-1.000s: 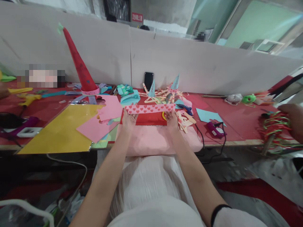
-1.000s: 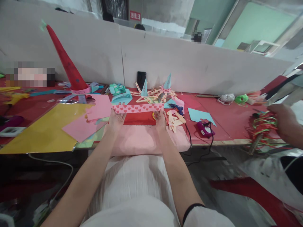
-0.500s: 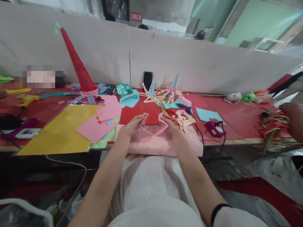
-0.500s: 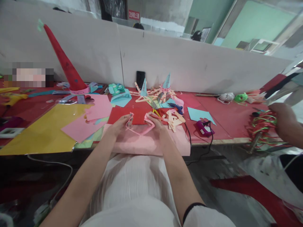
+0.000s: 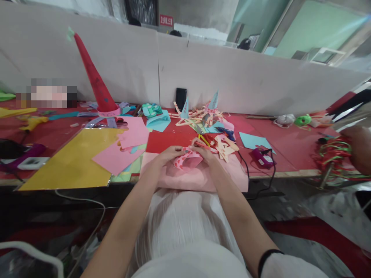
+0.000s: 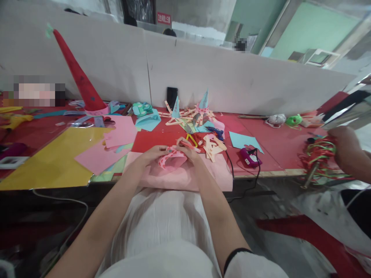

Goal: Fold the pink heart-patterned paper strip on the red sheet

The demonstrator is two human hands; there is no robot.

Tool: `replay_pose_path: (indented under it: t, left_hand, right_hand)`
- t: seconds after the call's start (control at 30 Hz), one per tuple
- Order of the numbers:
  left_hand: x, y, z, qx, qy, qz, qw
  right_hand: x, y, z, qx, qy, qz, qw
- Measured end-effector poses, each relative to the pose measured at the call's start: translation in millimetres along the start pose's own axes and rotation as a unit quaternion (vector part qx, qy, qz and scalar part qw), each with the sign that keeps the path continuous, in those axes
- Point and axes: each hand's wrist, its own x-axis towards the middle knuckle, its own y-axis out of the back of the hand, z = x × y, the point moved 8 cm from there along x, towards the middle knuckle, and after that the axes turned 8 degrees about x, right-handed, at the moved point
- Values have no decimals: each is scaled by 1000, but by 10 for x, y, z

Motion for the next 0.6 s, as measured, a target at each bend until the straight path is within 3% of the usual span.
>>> replay_pose_path:
  t: [0.13,0.3,0.4,0.53,0.6]
  left_hand:
    - [-5,-33,-5,-11,25,-23,999]
    - [3,-19,27,-80,7,2,997]
    - [-13,90,52,-191,-9,67,979]
    - [-53,251,-13,-340,26,170,925]
    - [-63,280,-18,-371,35,189,908]
  right_hand:
    - [-18,-5,5,13,-1,-3,1000]
    - [18,38,77,78,-9,29,996]
    - [78,253,51,105,57,115,986]
    - [6,705,-44,43,185,309,932]
    - [-16,805,-43,5,198,343,918]
